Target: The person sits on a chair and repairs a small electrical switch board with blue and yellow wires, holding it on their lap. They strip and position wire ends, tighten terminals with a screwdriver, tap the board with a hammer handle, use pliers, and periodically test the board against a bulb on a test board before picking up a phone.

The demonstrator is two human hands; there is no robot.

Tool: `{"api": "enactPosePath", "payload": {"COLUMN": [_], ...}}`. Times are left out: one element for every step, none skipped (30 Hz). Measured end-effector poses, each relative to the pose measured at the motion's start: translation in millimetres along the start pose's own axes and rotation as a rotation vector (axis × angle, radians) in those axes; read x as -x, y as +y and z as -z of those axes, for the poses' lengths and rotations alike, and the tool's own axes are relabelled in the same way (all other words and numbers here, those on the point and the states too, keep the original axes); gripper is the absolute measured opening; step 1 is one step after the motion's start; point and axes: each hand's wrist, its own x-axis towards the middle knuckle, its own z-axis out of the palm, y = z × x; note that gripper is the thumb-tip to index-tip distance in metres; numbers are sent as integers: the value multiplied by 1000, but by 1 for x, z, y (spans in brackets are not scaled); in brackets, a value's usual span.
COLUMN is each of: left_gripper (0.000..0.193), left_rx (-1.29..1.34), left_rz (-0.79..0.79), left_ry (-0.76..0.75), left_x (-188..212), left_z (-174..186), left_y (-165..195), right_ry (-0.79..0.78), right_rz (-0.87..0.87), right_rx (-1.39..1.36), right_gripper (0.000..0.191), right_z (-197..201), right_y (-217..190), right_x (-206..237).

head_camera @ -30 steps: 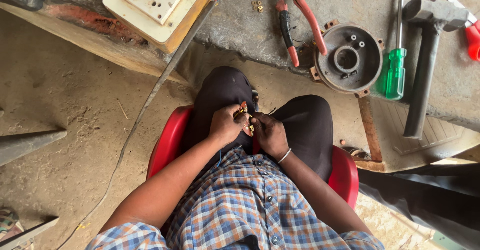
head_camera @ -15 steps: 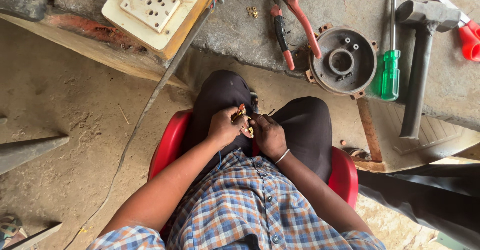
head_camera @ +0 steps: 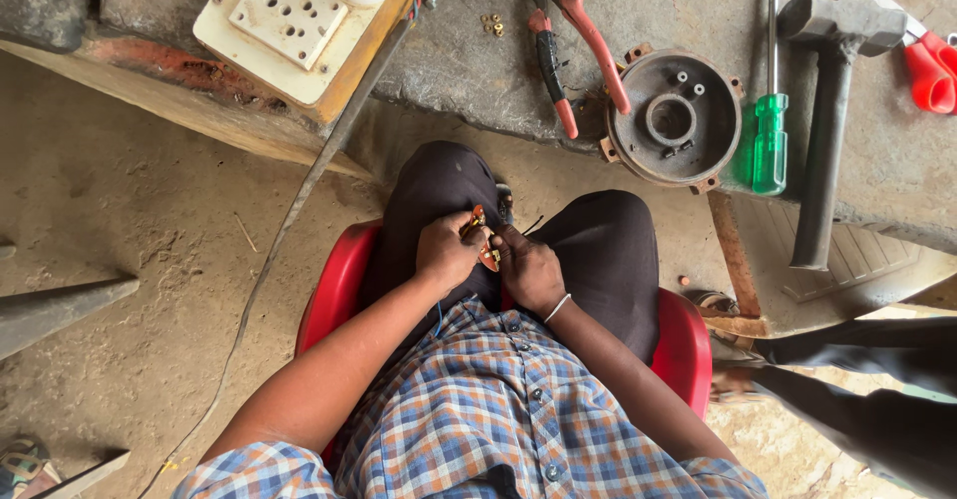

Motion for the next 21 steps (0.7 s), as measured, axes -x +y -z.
{"api": "enactPosePath", "payload": {"left_gripper": [18, 18, 18, 19, 19, 20, 21, 21, 21, 21, 22, 23, 24, 22, 21, 21, 20, 19, 19, 19, 19], "left_rx": [-16, -35, -52, -71, -104, -137, -170, -186, -201, -216, -239, -264, -290, -289, -286, -284, -189, -95, -1, 88, 180], "left_rz": [-4, 2, 10, 18, 14, 10, 7, 9, 9, 9, 2, -3, -6, -25, -45, -67, 4, 75, 142, 147, 158], "left_ry": [12, 14, 14, 14, 21, 27, 33, 39, 45, 51, 56, 60, 62, 71, 80, 91, 42, -9, -58, -56, -53], "left_x": [0, 0, 1, 1, 1, 1, 1, 2, 1, 0, -1, -2, -2, -4, -5, -5, -5, -4, -4, -5, -6], "left_z": [0, 0, 1, 1, 1, 1, 1, 1, 1, 0, 0, 0, -1, -1, -1, -1, -1, -1, 0, 3, 6], "left_y": [1, 3, 4, 6, 8, 10, 11, 13, 14, 14, 15, 15, 14, 14, 13, 13, 14, 15, 16, 18, 19], "right_ry": [-17, -36, -60, -82, -105, -117, -131, -146, -149, -152, -155, -160, -166, -172, -198, -223, -245, -268, -290, -313, -270], "right_rz": [-9, -19, -26, -34, -44, -42, -41, -42, -39, -35, -30, -33, -37, -41, -63, -83, -100, -70, -36, 0, -19], "right_rx": [0, 0, -3, -7, -10, -15, -20, -26, -45, -63, -81, -93, -106, -118, -153, -188, -226, -263, -298, -331, -346], "right_gripper": [20, 21, 20, 21, 21, 21, 21, 21, 21, 22, 22, 22, 22, 23, 23, 24, 24, 24, 23, 23, 23], "right_z": [1, 1, 3, 4, 5, 6, 7, 8, 9, 9, 9, 9, 8, 7, 8, 9, 10, 14, 19, 23, 26], "right_y": [-2, -3, -4, -6, -7, -8, -8, -9, -10, -10, -10, -10, -9, -8, -6, -3, -1, 2, 7, 11, 16], "right_x": [-1, -2, -3, -4, -5, -7, -8, -8, -9, -10, -11, -12, -13, -14, -14, -15, -15, -14, -13, -12, -8]}}
